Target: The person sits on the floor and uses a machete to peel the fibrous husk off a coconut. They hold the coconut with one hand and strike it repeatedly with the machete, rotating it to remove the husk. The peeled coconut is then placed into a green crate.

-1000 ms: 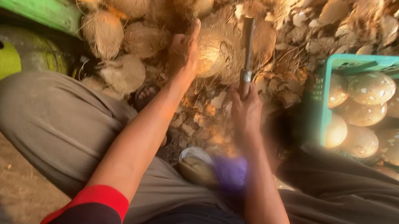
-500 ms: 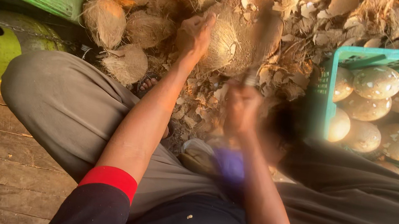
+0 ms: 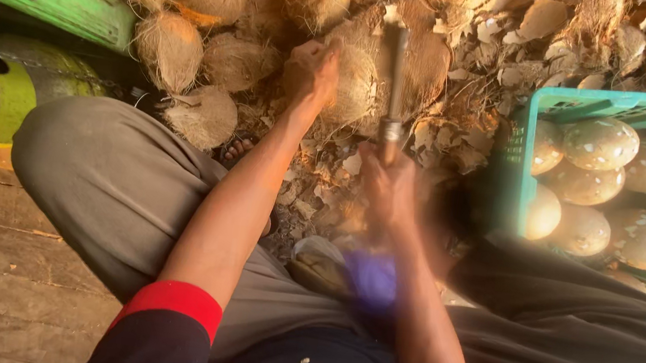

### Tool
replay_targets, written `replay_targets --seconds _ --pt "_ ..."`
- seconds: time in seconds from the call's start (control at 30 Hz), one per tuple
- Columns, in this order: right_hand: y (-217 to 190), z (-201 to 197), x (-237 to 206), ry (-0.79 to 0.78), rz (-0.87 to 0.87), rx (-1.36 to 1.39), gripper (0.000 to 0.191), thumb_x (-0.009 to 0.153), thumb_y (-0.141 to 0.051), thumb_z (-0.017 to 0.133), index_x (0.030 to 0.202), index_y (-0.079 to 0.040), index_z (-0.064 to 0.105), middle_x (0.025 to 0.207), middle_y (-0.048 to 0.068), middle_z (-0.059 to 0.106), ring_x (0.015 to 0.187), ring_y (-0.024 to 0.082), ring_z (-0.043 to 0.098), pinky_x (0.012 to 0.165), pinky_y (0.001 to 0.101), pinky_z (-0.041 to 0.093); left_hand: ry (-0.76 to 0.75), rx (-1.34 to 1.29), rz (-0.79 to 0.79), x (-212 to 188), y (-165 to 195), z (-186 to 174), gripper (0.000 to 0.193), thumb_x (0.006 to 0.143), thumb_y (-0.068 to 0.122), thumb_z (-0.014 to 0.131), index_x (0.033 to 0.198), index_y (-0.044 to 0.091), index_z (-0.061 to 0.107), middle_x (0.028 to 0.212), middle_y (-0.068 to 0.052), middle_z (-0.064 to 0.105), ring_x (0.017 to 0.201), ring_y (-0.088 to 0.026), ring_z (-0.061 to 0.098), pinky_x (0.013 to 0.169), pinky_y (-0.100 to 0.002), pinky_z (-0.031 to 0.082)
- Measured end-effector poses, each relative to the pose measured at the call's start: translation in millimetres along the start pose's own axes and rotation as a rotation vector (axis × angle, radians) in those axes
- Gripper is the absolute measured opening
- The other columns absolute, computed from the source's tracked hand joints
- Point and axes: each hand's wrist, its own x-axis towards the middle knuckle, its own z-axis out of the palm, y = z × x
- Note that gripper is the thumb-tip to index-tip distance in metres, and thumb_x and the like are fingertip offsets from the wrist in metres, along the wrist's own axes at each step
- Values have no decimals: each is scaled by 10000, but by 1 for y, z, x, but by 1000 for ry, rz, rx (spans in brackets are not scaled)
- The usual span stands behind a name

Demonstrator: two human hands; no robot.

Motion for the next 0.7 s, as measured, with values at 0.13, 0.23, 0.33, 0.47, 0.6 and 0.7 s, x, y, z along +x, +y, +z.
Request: replay_targets --seconds 0.13,0.23,0.33,0.47,0.6,0.7 --pt "13 -9 10 136 -335 99 383 1036 -353 671 840 -53 534 639 17 505 480 97 392 413 289 311 -6 -6 58 1 0 1 461 894 563 559 702 147 614 648 -13 599 533 -135 511 454 -336 414" --pt "28 -4 30 54 -273 -156 287 986 -327 641 895 -64 574 674 17 591 483 87 504 394 293 424 15 17 47 0 0 5 446 891 558 559 719 148 603 666 -20 597 538 -134 502 456 -333 408" --pt "42 0 38 -11 105 -204 242 962 -323 595 920 -86 624 678 38 627 470 103 564 371 308 486 37 37 45 -5 2 8 432 888 552 559 735 150 593 685 -27 595 542 -132 493 457 -329 402" --pt "36 5 37 26 266 -469 364 1036 -364 630 888 -32 621 709 74 622 492 135 500 412 322 427 35 48 31 -11 8 4 413 885 545 559 757 152 578 711 -36 593 548 -131 481 458 -324 395" --pt "6 7 23 37 87 -387 154 977 -268 604 957 -128 543 664 34 588 442 93 501 413 280 482 26 41 9 -17 13 -3 397 889 530 553 766 152 563 729 -42 587 568 -140 474 474 -326 377" --pt "-9 2 7 46 52 -268 144 986 -216 617 908 -110 560 696 14 570 473 69 478 405 266 457 28 45 68 -25 15 -3 400 897 530 562 761 155 569 749 -45 603 603 -149 514 527 -324 411"
